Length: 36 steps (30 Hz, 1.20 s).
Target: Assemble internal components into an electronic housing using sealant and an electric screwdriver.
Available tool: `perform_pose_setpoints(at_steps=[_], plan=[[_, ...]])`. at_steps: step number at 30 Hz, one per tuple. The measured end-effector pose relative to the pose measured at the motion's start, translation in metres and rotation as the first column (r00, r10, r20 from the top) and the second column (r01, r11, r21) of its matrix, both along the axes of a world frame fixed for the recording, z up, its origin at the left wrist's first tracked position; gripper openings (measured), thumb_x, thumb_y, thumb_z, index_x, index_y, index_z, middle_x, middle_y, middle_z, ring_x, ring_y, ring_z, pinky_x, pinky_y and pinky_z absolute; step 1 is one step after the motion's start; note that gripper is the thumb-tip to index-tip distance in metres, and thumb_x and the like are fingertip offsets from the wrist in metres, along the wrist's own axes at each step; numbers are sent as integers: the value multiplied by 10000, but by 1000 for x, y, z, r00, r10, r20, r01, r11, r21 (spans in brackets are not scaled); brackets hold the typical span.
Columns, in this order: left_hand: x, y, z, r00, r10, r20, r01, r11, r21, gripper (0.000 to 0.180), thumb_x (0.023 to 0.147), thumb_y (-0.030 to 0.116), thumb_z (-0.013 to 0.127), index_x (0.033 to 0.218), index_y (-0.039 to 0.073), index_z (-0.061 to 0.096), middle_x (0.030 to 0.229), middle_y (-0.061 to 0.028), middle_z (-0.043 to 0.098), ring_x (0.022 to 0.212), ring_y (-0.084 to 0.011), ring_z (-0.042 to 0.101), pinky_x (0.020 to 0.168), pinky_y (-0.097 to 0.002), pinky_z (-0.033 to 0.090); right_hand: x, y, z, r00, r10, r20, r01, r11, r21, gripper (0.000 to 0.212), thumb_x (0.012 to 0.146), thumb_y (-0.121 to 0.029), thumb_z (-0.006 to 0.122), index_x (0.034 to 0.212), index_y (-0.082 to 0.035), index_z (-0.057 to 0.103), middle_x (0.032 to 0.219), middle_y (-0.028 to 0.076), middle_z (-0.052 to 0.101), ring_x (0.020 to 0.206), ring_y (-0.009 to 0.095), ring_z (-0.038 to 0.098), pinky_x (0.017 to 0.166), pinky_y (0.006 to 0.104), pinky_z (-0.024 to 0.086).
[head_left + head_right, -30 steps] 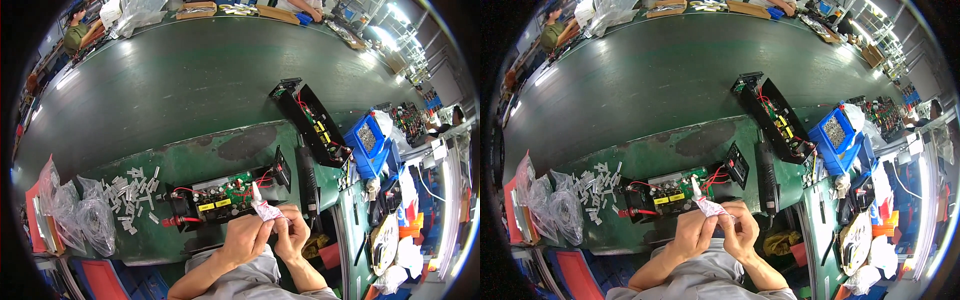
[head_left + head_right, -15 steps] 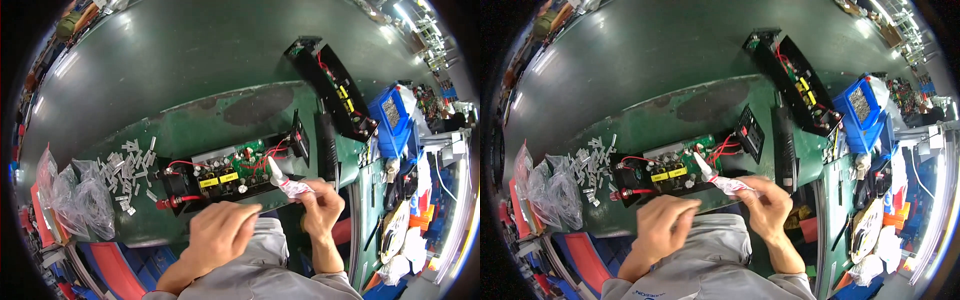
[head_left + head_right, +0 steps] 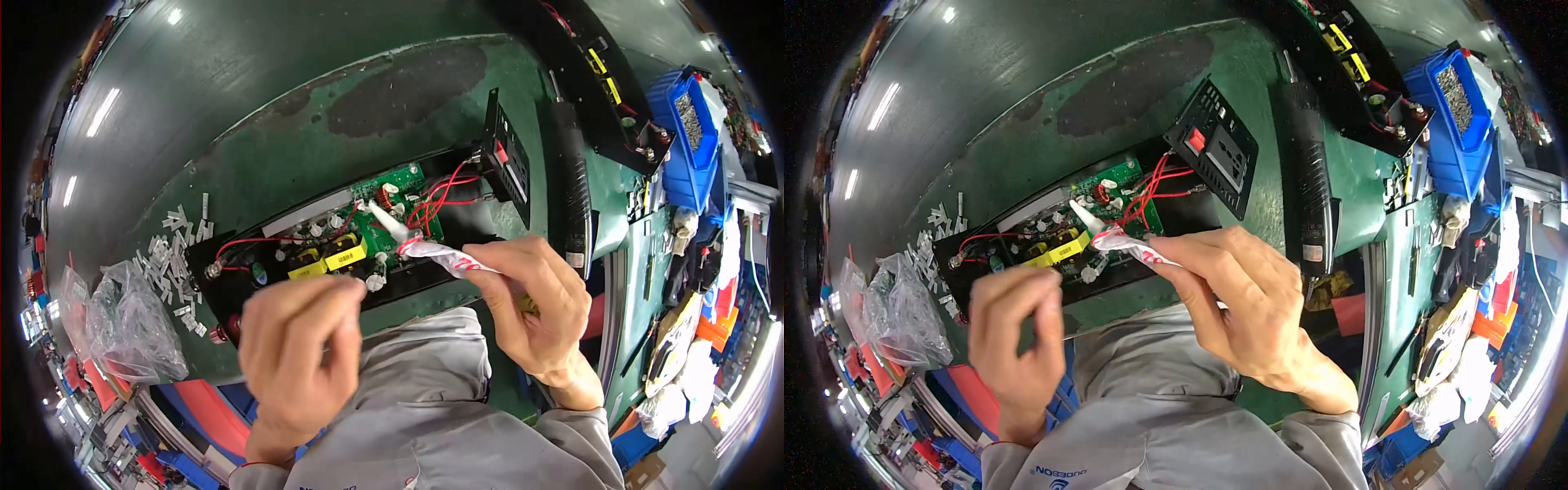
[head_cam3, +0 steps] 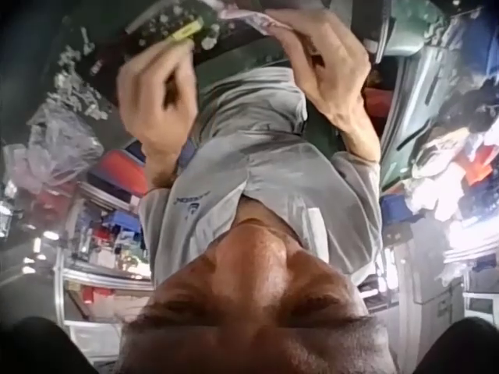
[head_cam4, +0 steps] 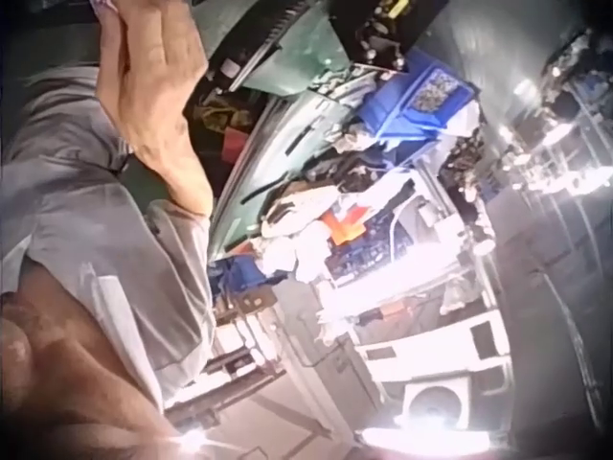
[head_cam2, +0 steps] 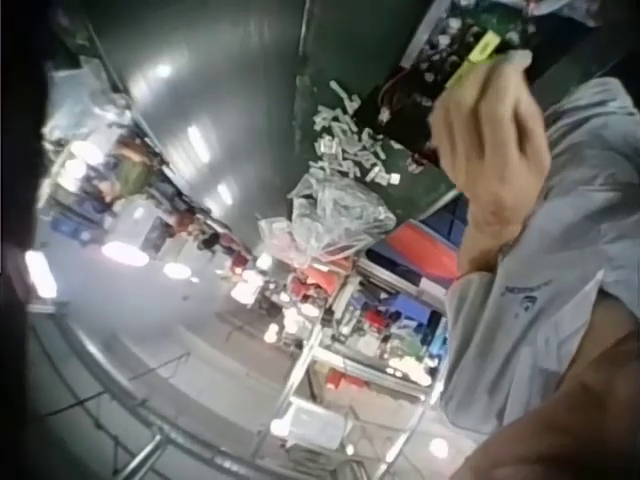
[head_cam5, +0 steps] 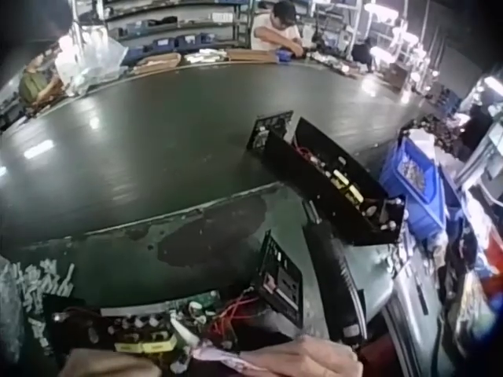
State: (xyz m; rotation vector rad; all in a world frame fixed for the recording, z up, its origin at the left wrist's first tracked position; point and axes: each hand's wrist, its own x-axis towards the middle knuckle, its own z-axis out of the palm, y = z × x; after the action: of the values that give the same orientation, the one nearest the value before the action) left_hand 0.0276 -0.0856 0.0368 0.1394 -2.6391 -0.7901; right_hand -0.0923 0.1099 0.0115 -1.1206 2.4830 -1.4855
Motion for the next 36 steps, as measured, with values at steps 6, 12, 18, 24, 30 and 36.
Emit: perform_pose_setpoints(at_steps=[6, 12, 18, 24, 30, 36], plan=[[-22, 7, 16, 996, 28, 84, -45, 975, 215, 196, 879, -84, 679, 1065, -22, 685, 975, -142, 693, 824, -242, 671, 699, -320, 523, 17, 20, -6, 965, -183, 186, 210, 968, -137, 250, 815, 50, 796, 1048, -3, 722, 1022, 137, 755, 747, 160, 696, 632, 267, 562], [-21, 58, 12, 977, -48, 207, -106, 734, 671, 308, 1024, 190, 546, 1116, -90, 634, 1062, -145, 711, 956, -198, 660, 872, -322, 504, 35, 10, -9, 995, 0, 99, 40, 915, -401, 264, 810, -3, 803, 1062, 26, 732, 1114, 169, 736, 897, 293, 714, 770, 372, 553], [-27, 52, 11, 982, -42, 181, -127, 559, 819, 248, 1021, 160, 529, 1099, -67, 593, 920, -152, 738, 792, -187, 701, 766, -298, 548, 17, 110, -4, 911, -397, -115, 395, 918, -41, 239, 874, 11, 727, 1105, 8, 670, 1046, 165, 704, 887, 293, 685, 787, 363, 541], [-9, 7, 4, 981, 52, 185, -173, 656, 734, 394, 1050, 240, 569, 1328, -36, 525, 1103, -195, 684, 948, -306, 695, 856, -392, 569, -4, 238, -40, 486, -718, -499, 872, 360, 330, 318, 939, -150, 711, 1201, 11, 632, 1146, 178, 640, 1037, 336, 627, 890, 400, 504], [-11, 1, 1, 981, 159, 111, -194, 757, 624, 310, 1092, 242, 471, 1157, -48, 557, 902, -102, 691, 794, -150, 664, 780, -303, 551, -4, 258, -43, 484, -747, -456, 866, 334, 372, 179, 973, -145, 667, 1048, 17, 648, 987, 186, 663, 948, 338, 636, 801, 423, 497], [-9, -3, -7, 974, 216, 60, -210, 786, 581, 277, 1099, 217, 450, 1102, -40, 553, 852, -98, 679, 714, -142, 656, 692, -290, 543, 1, 240, -9, 424, -905, -41, 904, 420, 76, 161, 980, -98, 671, 1076, 31, 658, 862, 93, 706, 762, 136, 673, 701, 293, 546]])
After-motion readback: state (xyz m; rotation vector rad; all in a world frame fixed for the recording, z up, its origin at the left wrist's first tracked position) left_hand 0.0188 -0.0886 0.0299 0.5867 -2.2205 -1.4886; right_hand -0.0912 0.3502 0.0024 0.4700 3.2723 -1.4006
